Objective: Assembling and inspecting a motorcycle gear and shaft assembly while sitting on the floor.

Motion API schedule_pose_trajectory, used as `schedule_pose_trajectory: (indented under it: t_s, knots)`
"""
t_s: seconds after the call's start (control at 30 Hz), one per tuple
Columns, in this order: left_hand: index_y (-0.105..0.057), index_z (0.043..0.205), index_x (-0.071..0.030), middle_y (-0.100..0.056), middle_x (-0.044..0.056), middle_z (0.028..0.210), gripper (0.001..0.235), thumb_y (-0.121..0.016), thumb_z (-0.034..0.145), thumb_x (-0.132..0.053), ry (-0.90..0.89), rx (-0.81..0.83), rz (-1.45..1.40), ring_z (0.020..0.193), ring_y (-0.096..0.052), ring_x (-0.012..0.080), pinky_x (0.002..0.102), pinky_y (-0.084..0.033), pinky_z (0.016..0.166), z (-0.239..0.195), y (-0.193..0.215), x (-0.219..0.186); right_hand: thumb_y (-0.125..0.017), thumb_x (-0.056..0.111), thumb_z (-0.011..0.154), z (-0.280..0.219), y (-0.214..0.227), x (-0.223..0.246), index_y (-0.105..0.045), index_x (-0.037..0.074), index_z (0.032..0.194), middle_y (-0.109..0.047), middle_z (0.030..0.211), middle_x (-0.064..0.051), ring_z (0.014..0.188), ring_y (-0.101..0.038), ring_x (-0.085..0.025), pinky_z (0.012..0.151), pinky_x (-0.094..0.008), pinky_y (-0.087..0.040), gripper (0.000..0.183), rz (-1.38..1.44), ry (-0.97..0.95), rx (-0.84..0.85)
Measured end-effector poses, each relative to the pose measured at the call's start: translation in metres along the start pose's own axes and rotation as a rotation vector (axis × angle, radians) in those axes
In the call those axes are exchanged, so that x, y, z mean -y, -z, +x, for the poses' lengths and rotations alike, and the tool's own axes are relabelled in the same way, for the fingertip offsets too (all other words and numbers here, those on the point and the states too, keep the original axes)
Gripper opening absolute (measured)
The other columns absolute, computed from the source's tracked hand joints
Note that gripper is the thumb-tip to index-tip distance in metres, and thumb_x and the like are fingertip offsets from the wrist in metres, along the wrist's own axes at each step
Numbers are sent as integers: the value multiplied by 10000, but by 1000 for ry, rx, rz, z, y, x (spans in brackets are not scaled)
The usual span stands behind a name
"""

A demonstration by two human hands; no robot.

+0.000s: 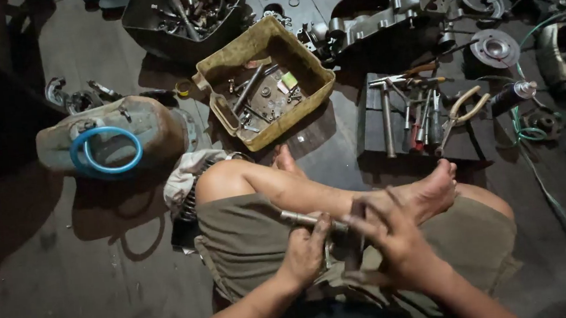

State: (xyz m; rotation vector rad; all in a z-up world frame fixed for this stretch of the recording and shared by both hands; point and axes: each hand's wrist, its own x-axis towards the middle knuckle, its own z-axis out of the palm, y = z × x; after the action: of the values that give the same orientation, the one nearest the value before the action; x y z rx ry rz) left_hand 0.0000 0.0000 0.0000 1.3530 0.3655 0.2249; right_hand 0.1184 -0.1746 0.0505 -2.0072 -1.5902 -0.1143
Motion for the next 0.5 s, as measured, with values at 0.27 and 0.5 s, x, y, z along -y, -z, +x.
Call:
schedule_pose_trajectory:
  t_s: [0.27,0.5]
  knots:
    - [-665,1011,-27,-671,66,867,328,-488,1044,-301,73,-24,69,767,-576,174,324,-495,729,-3,2,-1,-934,540,564,1,-4,1,-588,157,1398,-535,1441,-166,1290,-561,-353,1212,-669,-289,981,23,-44,-25]
    - [-678,980,-12,-689,93,896,384,-468,1043,-326,-23,-67,166,798,-600,188,341,-528,765,0,10,-21,-910,569,640,10,7,4,-593,141,1407,-516,1460,-203,1311,-544,-373,1227,-699,-233,933,14,37,-19]
